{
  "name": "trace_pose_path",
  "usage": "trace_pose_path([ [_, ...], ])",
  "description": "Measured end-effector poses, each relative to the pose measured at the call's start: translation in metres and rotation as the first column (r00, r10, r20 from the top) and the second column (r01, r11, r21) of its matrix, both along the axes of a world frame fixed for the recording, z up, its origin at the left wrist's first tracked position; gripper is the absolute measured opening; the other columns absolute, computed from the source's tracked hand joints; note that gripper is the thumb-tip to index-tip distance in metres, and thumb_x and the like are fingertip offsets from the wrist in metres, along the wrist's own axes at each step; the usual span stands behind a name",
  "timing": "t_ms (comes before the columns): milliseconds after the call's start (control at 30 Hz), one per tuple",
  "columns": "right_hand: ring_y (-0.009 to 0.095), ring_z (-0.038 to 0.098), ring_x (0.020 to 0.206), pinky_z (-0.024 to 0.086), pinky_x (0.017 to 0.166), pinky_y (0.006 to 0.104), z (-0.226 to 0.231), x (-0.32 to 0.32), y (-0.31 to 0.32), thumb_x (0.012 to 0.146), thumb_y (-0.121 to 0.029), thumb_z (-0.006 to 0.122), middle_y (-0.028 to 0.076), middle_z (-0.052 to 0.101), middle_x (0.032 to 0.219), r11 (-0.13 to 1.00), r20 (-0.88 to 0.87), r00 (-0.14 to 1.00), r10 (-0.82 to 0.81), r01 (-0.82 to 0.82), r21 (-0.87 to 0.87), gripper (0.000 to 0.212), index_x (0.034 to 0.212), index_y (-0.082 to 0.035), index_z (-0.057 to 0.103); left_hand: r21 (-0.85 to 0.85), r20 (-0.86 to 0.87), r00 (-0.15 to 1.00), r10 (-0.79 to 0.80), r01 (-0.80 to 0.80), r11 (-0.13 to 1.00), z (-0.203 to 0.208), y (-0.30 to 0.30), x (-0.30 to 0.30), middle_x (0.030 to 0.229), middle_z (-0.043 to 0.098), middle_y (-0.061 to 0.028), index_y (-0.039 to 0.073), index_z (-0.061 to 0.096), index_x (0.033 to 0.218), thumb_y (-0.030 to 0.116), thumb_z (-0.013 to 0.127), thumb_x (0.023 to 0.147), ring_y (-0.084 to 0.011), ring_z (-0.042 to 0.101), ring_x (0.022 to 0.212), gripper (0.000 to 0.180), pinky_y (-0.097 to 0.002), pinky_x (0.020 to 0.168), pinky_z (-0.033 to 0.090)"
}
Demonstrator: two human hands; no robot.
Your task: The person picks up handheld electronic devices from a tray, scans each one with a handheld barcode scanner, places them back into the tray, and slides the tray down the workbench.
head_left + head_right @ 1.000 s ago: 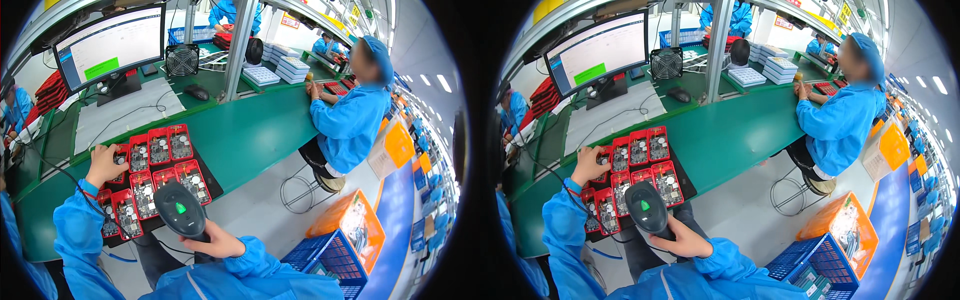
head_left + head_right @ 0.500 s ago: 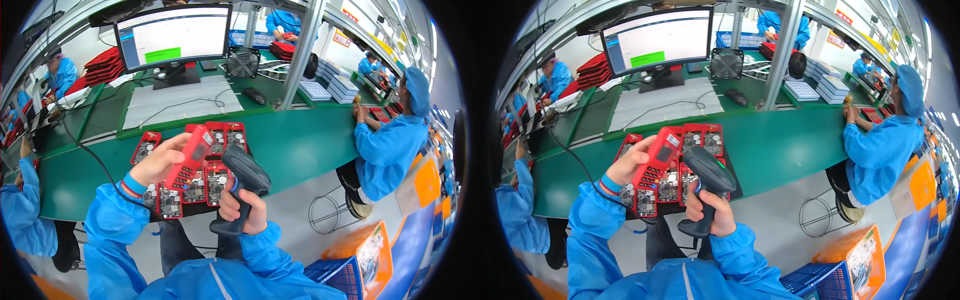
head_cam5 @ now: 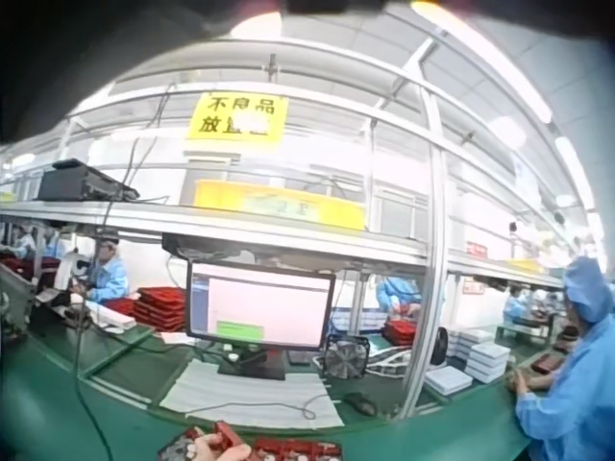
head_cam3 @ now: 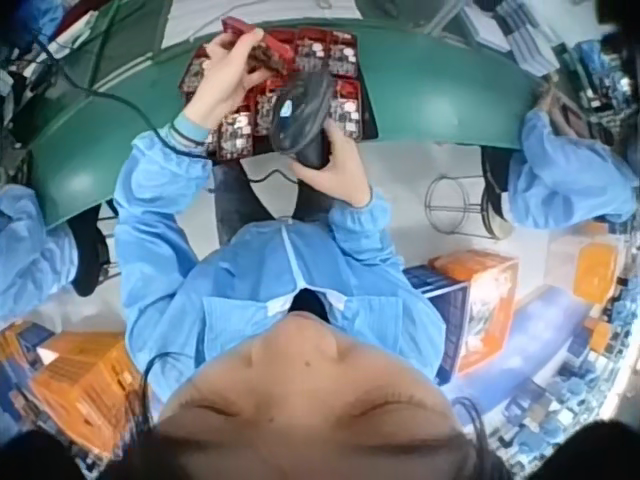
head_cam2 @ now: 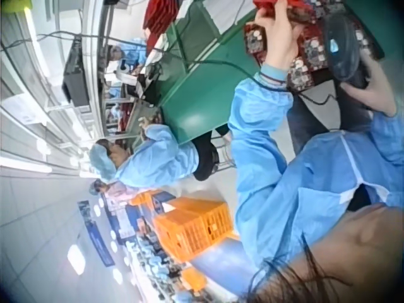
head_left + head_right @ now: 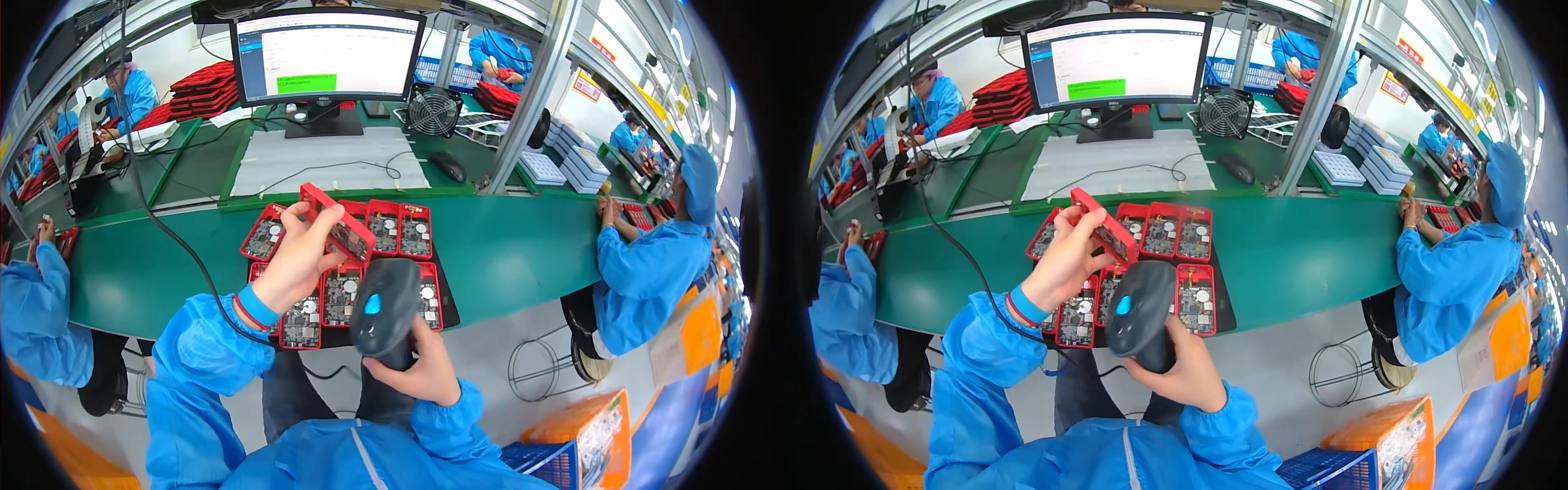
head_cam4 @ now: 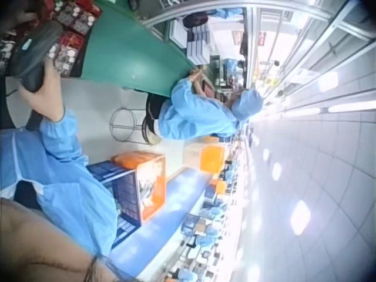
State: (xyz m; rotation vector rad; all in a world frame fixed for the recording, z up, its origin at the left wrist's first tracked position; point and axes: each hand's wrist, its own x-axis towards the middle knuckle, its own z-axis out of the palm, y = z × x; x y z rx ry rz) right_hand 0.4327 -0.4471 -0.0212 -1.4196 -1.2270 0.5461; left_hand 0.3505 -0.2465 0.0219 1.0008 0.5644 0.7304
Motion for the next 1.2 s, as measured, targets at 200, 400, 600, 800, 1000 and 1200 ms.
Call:
trace_pose_path([
  [200,0.034,0.068,0.072,0.054,0.063,0.0373,0.0,-0.009,0.019,0.07,-0.017,0.078,0.021,0.066,0.08,0.997,0.224,0.972,-0.068,0.071,-0.005,0.052,0.11,0.006,0.053,-0.029,0.003,1.0,-0.002,0.002,1.0,0.002,-0.011,-0.003,0.124,0.041,-0.0117,0.014,0.017,0.13,0.025,0.062,0.091,-0.0247,0.052,0.11,0.06,-0.0453,0.087,0.047],
  [400,0.033,0.068,0.072,0.054,0.064,0.0373,-0.001,-0.012,0.023,0.072,-0.017,0.077,0.021,0.065,0.078,0.992,0.224,0.968,-0.115,0.125,-0.031,0.053,0.112,0.006,0.052,0.04,-0.06,0.996,0.065,-0.063,0.997,-0.001,-0.012,0.004,0.125,0.042,-0.0117,0.014,0.016,0.132,0.024,0.063,0.09,-0.0232,0.048,0.115,0.064,-0.0427,0.085,0.049],
  [600,0.013,0.06,0.09,0.048,0.08,0.029,-0.003,-0.01,0.003,0.074,-0.004,0.074,0.005,0.063,0.096,0.999,-0.206,0.978,0.037,-0.041,-0.011,0.041,0.11,0.001,0.054,0.892,-0.411,0.714,0.567,0.443,0.088,-0.037,0.092,0.013,0.087,0.062,-0.0177,0.005,0.056,0.109,0.032,0.072,0.073,-0.0339,0.065,0.08,0.048,-0.0417,0.07,0.053],
  [800,0.012,0.061,0.081,0.05,0.073,0.0277,-0.016,0.011,-0.03,0.075,-0.001,0.073,0.006,0.062,0.092,0.996,-0.422,0.903,-0.08,0.088,-0.001,0.044,0.113,0.0,0.052,0.834,-0.442,0.586,0.68,0.547,0.071,-0.079,0.118,0.026,0.119,0.052,-0.0284,0.0,0.056,0.117,0.039,0.07,0.073,-0.04,0.045,0.119,0.06,-0.0508,0.1,0.036],
  [1000,0.018,0.063,0.071,0.05,0.065,0.0293,-0.022,0.025,-0.031,0.082,-0.006,0.066,0.015,0.063,0.089,0.996,-0.532,0.847,0.01,0.039,0.082,0.038,0.116,0.002,0.05,0.637,-0.758,0.538,0.369,0.733,0.24,-0.061,0.098,0.062,0.127,0.049,-0.0249,0.0,0.043,0.134,0.059,0.073,0.065,-0.0402,0.036,0.128,0.095,-0.0556,0.111,0.011],
  [1200,0.017,0.064,0.074,0.05,0.071,0.0309,-0.025,0.032,-0.037,0.086,-0.014,0.065,0.021,0.065,0.1,0.993,-0.607,0.791,0.074,-0.004,0.116,0.045,0.124,0.004,0.049,0.482,-0.858,0.375,0.349,0.823,0.299,-0.059,0.098,0.084,0.127,0.047,-0.0283,-0.002,0.039,0.135,0.059,0.07,0.063,-0.0423,0.034,0.128,0.099,-0.0552,0.111,0.012],
])
